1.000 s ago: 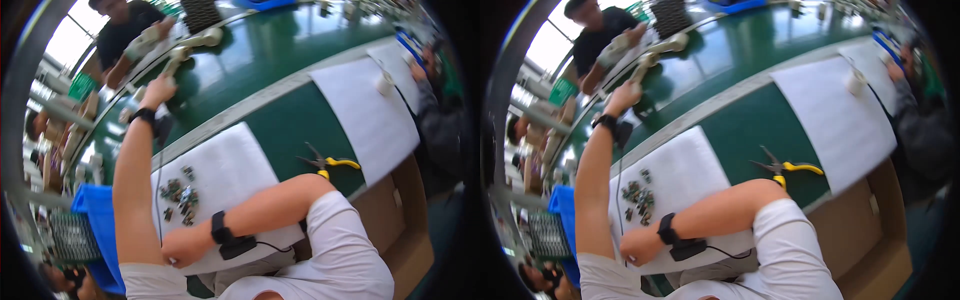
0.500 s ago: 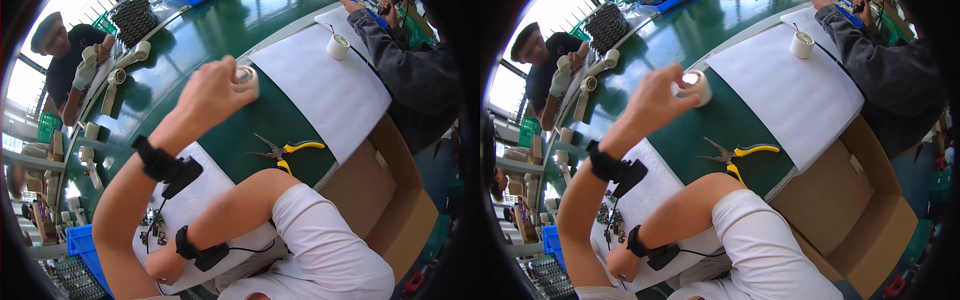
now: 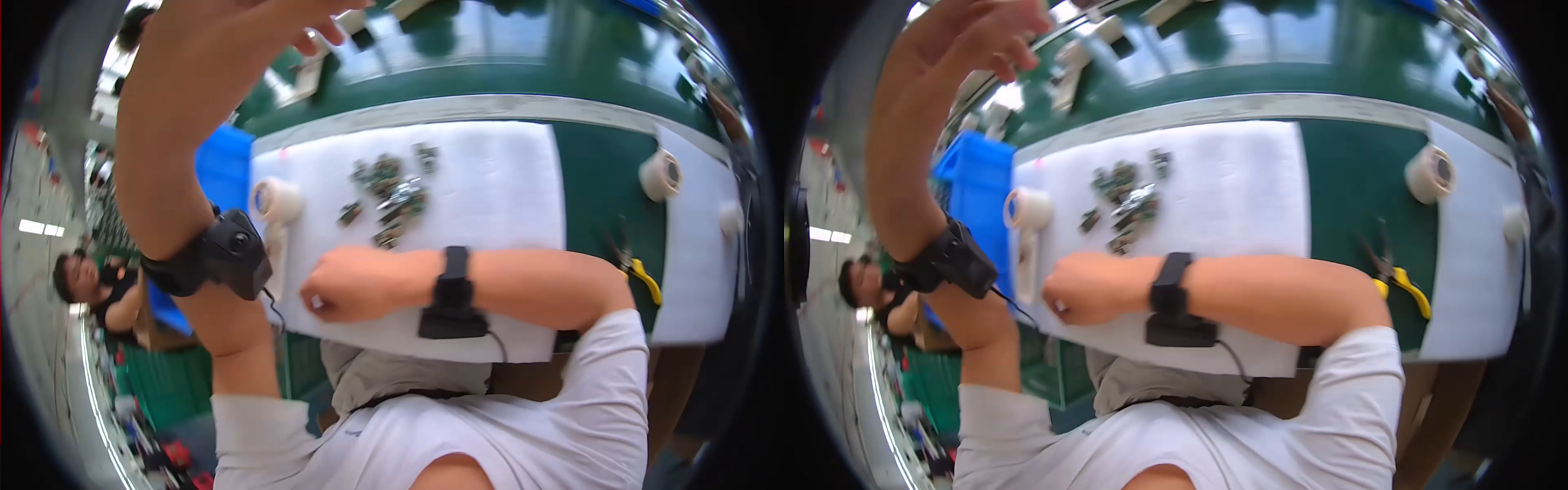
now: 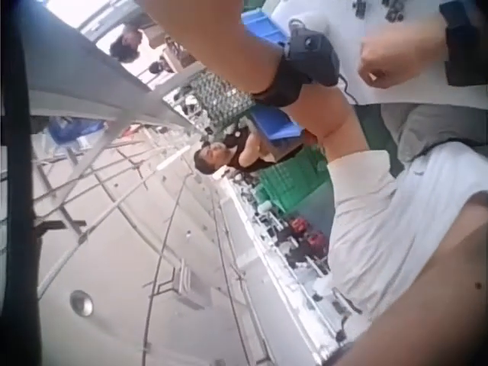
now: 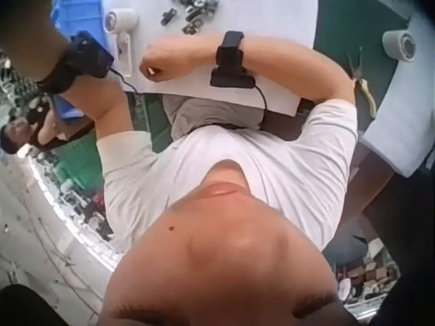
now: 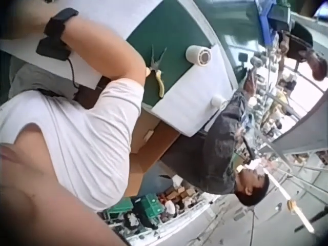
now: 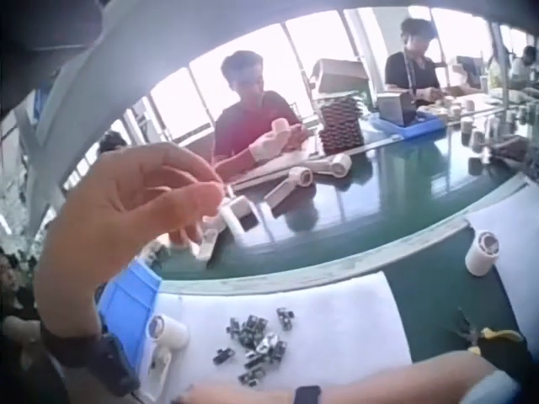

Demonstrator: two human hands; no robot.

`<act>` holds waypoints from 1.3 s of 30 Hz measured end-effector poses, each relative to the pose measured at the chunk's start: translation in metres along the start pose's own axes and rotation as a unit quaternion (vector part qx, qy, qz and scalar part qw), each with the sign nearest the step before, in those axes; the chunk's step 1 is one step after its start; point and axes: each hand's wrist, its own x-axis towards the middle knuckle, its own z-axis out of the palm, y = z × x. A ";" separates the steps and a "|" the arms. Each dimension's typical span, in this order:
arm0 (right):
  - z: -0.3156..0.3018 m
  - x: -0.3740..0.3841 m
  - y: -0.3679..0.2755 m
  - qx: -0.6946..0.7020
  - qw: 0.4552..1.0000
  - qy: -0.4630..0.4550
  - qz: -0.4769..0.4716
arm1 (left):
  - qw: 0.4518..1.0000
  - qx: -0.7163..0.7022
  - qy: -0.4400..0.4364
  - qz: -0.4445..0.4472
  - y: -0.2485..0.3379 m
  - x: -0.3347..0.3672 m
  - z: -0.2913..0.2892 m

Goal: The person picks up a fan housing and a circuit board, connects the wires to the board by hand, and presses the board into the housing. They place the assembled unit onto a conveyor belt and repeat the process with new components.

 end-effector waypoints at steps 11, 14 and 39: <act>-0.010 0.003 -0.020 0.058 0.990 -0.131 -0.006 | 0.988 0.095 -0.011 -0.124 -0.069 -0.166 0.058; -0.008 0.006 -0.017 0.119 0.987 -0.101 -0.024 | 0.989 0.099 -0.014 -0.107 -0.070 -0.175 0.054; -0.019 0.015 -0.022 0.137 0.985 0.053 0.093 | 0.914 0.171 0.101 -0.353 -0.073 -0.264 0.044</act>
